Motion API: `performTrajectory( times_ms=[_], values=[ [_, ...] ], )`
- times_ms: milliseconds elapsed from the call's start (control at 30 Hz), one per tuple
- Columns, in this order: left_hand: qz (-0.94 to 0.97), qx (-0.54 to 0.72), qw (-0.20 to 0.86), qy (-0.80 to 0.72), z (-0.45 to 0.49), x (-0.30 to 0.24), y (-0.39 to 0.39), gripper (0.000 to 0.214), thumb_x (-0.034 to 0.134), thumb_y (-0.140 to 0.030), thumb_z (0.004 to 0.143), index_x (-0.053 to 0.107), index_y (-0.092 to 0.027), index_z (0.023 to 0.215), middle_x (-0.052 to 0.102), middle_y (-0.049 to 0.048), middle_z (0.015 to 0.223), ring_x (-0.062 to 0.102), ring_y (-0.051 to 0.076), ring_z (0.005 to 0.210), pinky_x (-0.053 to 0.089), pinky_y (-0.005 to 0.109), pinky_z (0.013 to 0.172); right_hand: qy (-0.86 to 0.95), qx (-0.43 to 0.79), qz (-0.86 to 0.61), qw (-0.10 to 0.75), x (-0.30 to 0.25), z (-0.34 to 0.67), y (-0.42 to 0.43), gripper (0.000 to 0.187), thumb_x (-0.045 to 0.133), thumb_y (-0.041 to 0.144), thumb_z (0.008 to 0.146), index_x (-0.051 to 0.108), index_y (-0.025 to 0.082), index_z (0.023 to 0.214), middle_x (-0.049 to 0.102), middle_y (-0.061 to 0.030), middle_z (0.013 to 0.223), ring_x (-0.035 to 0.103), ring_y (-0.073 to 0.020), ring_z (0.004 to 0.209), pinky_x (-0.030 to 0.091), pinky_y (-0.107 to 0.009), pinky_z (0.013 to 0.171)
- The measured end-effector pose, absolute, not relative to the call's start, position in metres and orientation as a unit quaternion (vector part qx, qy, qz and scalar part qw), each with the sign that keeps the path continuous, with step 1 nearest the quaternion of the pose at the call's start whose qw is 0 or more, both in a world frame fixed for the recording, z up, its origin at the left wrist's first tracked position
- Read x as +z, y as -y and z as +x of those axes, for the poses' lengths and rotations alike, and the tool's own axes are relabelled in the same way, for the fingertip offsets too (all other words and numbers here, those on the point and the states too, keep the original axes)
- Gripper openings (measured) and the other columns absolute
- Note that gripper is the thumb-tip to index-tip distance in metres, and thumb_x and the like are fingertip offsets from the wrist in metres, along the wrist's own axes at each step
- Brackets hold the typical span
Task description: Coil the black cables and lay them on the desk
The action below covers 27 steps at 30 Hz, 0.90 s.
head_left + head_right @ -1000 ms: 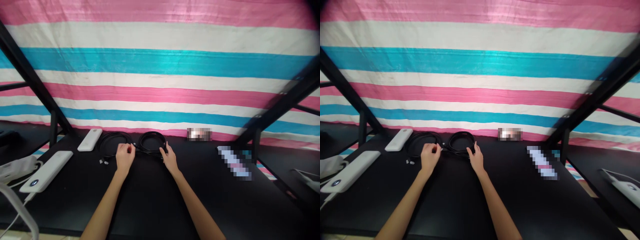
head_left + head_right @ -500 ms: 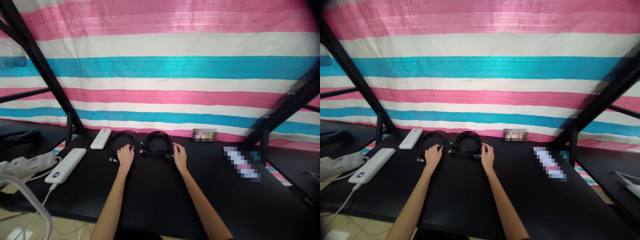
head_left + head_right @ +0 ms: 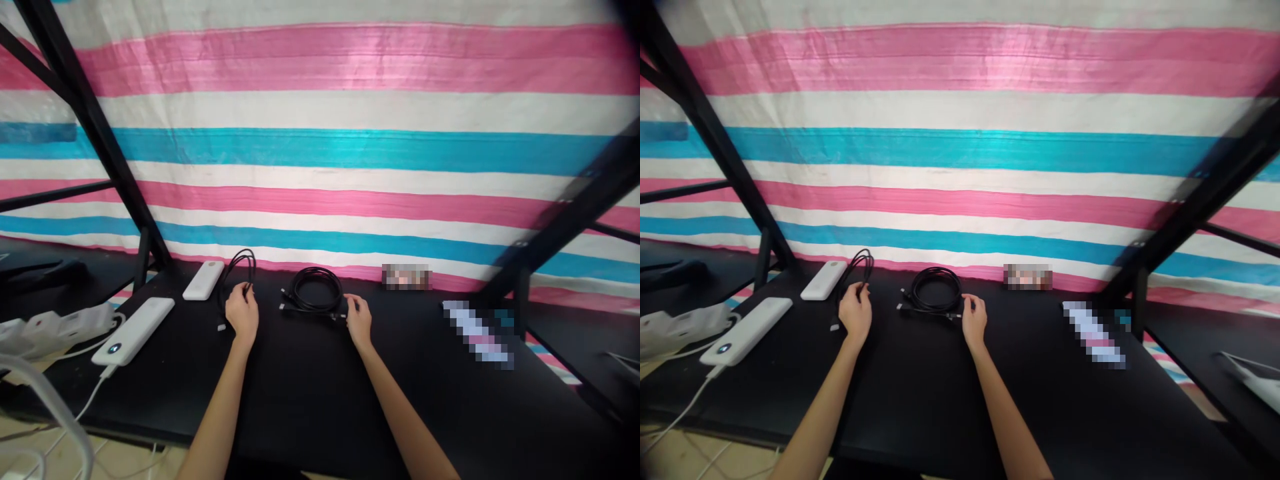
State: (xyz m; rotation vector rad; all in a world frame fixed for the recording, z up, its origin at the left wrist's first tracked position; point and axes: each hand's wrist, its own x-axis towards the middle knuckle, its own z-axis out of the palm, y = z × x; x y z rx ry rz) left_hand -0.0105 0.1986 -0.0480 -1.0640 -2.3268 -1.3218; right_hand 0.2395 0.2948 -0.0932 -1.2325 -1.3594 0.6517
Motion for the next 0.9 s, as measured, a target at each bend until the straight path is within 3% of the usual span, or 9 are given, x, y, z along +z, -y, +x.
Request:
performTrajectory(
  times_ms=[100, 200, 267, 467, 533, 600, 667, 800, 900],
  values=[
    [-0.271, -0.611, 0.158, 0.727, -0.002, -0.041, -0.189, 0.027, 0.034, -0.034, 0.09, 0.053, -0.016, 0.089, 0.062, 0.0068, 0.081, 0.059, 0.017, 0.069, 0.044, 0.029, 0.064, 0.574, 0.275, -0.522, 0.567, -0.092, 0.239, -0.294, 0.033, 0.044, 0.043, 0.079, 0.066, 0.018, 0.081, 0.062, -0.0069, 0.087, 0.057, -0.0186, 0.071, 0.044, -0.031, 0.063],
    [-0.231, -0.721, 0.077, 0.649, 0.016, -0.041, -0.168, 0.023, 0.036, -0.038, 0.088, 0.046, -0.018, 0.083, 0.054, -0.0009, 0.064, 0.049, 0.01, 0.044, 0.04, 0.023, 0.046, 0.563, 0.277, -0.52, 0.58, -0.088, 0.238, -0.292, 0.034, 0.043, 0.043, 0.08, 0.066, 0.018, 0.08, 0.063, -0.0069, 0.085, 0.056, -0.0178, 0.068, 0.044, -0.03, 0.06],
    [-0.245, -0.737, 0.039, 0.629, 0.032, -0.045, -0.148, 0.021, 0.04, -0.038, 0.087, 0.044, -0.018, 0.084, 0.054, -0.0013, 0.064, 0.05, 0.01, 0.045, 0.039, 0.022, 0.043, 0.553, 0.277, -0.519, 0.59, -0.082, 0.237, -0.289, 0.036, 0.041, 0.043, 0.081, 0.065, 0.017, 0.083, 0.063, -0.0071, 0.085, 0.056, -0.0164, 0.063, 0.043, -0.029, 0.056],
    [-0.438, -0.622, -0.077, 0.644, 0.077, -0.049, -0.083, 0.02, 0.039, -0.035, 0.088, 0.048, -0.018, 0.085, 0.049, -0.0048, 0.05, 0.047, 0.01, 0.04, 0.039, 0.021, 0.042, 0.566, 0.418, -0.423, 0.571, -0.054, 0.23, -0.263, 0.041, 0.044, 0.049, 0.081, 0.066, 0.014, 0.076, 0.058, -0.0022, 0.067, 0.04, -0.0062, 0.037, 0.031, -0.022, 0.037],
    [-0.481, -0.598, -0.149, 0.624, 0.089, -0.044, -0.068, 0.019, 0.037, -0.034, 0.089, 0.048, -0.018, 0.089, 0.048, -0.0051, 0.051, 0.045, 0.009, 0.04, 0.038, 0.02, 0.042, 0.592, 0.544, -0.373, 0.463, -0.045, 0.23, -0.241, 0.053, 0.038, 0.056, 0.082, 0.068, 0.012, 0.077, 0.058, -0.0023, 0.062, 0.043, -0.0063, 0.034, 0.029, -0.021, 0.035],
    [-0.502, -0.577, -0.209, 0.609, 0.1, -0.039, -0.057, 0.018, 0.036, -0.033, 0.09, 0.047, -0.02, 0.09, 0.049, -0.0046, 0.052, 0.046, 0.01, 0.041, 0.038, 0.02, 0.043, 0.584, 0.667, -0.323, 0.331, -0.037, 0.231, -0.213, 0.068, 0.027, 0.065, 0.082, 0.069, 0.012, 0.089, 0.063, -0.0074, 0.074, 0.057, -0.0119, 0.044, 0.036, -0.021, 0.036],
    [-0.553, -0.527, -0.261, 0.589, 0.109, -0.036, -0.051, 0.015, 0.037, -0.031, 0.09, 0.048, -0.021, 0.089, 0.05, -0.0035, 0.054, 0.049, 0.011, 0.044, 0.038, 0.021, 0.045, 0.555, 0.729, -0.297, 0.268, -0.029, 0.235, -0.183, 0.072, 0.026, 0.069, 0.08, 0.066, 0.013, 0.098, 0.065, -0.0087, 0.079, 0.063, -0.0158, 0.054, 0.042, -0.023, 0.04],
    [-0.653, -0.413, -0.317, 0.549, 0.123, -0.037, -0.05, 0.012, 0.04, -0.03, 0.088, 0.05, -0.023, 0.085, 0.054, -0.0011, 0.057, 0.053, 0.014, 0.05, 0.04, 0.024, 0.053, 0.555, 0.711, -0.33, 0.28, -0.014, 0.24, -0.148, 0.045, 0.052, 0.055, 0.079, 0.064, 0.017, 0.099, 0.065, -0.0033, 0.076, 0.061, -0.012, 0.058, 0.046, -0.022, 0.052],
    [-0.621, -0.429, -0.316, 0.575, 0.126, -0.035, -0.054, 0.022, 0.037, -0.032, 0.09, 0.055, -0.023, 0.082, 0.061, 0.0034, 0.07, 0.059, 0.016, 0.065, 0.044, 0.026, 0.064, 0.544, 0.691, -0.372, 0.298, -0.012, 0.243, -0.145, 0.038, 0.06, 0.05, 0.075, 0.064, 0.016, 0.092, 0.064, -0.0005, 0.072, 0.059, -0.0102, 0.054, 0.046, -0.021, 0.052]
  ],
)
